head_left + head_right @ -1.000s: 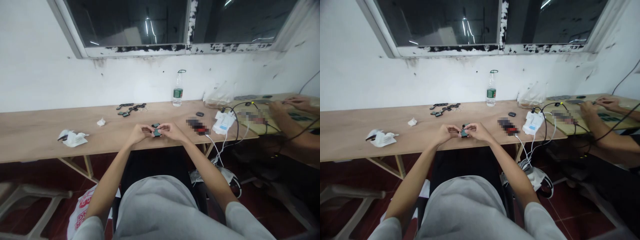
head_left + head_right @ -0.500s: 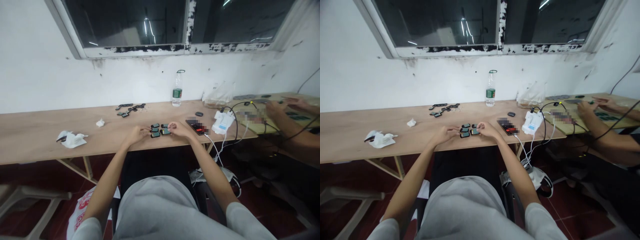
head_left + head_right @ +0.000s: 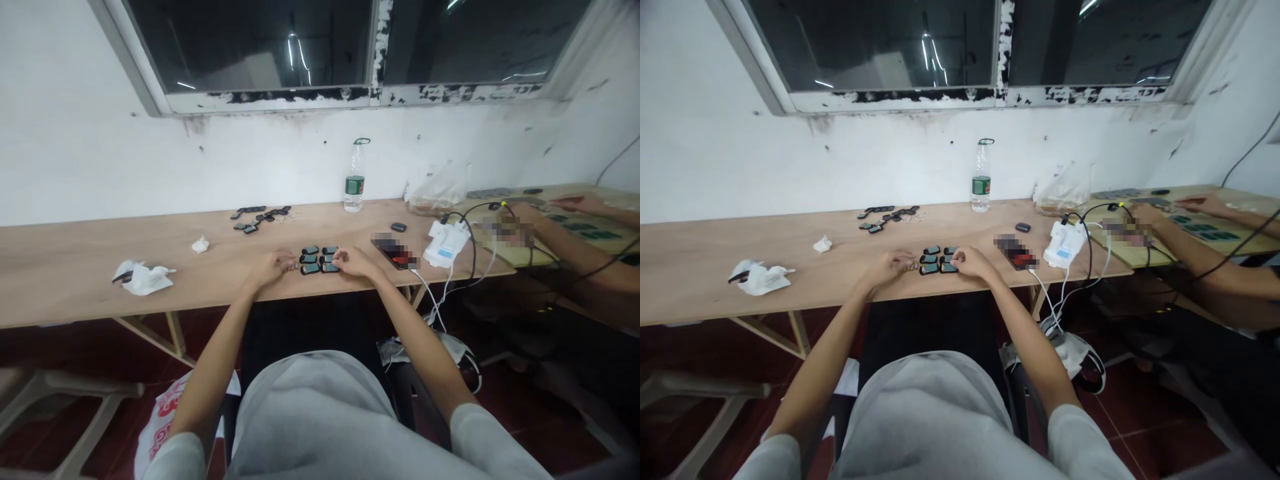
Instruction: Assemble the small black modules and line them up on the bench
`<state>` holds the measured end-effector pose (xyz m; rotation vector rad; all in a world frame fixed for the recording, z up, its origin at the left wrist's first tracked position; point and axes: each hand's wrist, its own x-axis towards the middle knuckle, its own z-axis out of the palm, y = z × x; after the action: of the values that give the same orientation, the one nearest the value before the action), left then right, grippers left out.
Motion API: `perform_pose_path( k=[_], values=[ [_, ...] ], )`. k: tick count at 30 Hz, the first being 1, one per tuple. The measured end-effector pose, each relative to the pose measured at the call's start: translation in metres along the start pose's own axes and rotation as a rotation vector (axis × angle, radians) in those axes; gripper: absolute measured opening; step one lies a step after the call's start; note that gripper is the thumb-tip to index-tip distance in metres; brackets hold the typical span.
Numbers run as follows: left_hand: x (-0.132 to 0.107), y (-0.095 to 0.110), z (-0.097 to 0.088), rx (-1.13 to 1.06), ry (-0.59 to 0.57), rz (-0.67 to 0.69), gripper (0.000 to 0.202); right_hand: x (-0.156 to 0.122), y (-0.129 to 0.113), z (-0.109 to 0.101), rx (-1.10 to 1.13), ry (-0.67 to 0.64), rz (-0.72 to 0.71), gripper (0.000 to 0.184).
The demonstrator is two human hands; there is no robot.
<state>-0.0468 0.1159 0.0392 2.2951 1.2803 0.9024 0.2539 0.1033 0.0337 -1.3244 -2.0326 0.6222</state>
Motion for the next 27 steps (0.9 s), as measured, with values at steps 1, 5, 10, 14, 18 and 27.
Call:
perform_pose_path(
  k=[1, 5, 10, 14, 18, 27],
  values=[
    [0.0, -0.002, 0.0, -0.005, -0.016, -0.01, 0.04, 0.0, 0.0, 0.0, -0.021, 0.021, -0.018, 0.013],
    [-0.002, -0.006, -0.003, -0.003, -0.057, -0.082, 0.045, 0.002, 0.007, 0.003, -0.113, 0.082, -0.127, 0.024],
    [-0.001, -0.01, -0.004, 0.03, -0.081, -0.065, 0.041, 0.004, 0.014, 0.001, -0.144, 0.079, -0.152, 0.028],
    [0.002, -0.014, -0.003, 0.077, -0.105, -0.01, 0.036, 0.002, 0.016, -0.004, -0.2, 0.125, -0.146, 0.019],
    [0.002, -0.015, -0.004, 0.081, -0.094, -0.005, 0.035, 0.0, 0.016, -0.006, -0.171, 0.132, -0.115, 0.015],
    [0.0, -0.013, -0.008, 0.084, -0.121, -0.009, 0.036, 0.003, 0.026, -0.006, -0.157, 0.168, -0.094, 0.022]
  ],
)
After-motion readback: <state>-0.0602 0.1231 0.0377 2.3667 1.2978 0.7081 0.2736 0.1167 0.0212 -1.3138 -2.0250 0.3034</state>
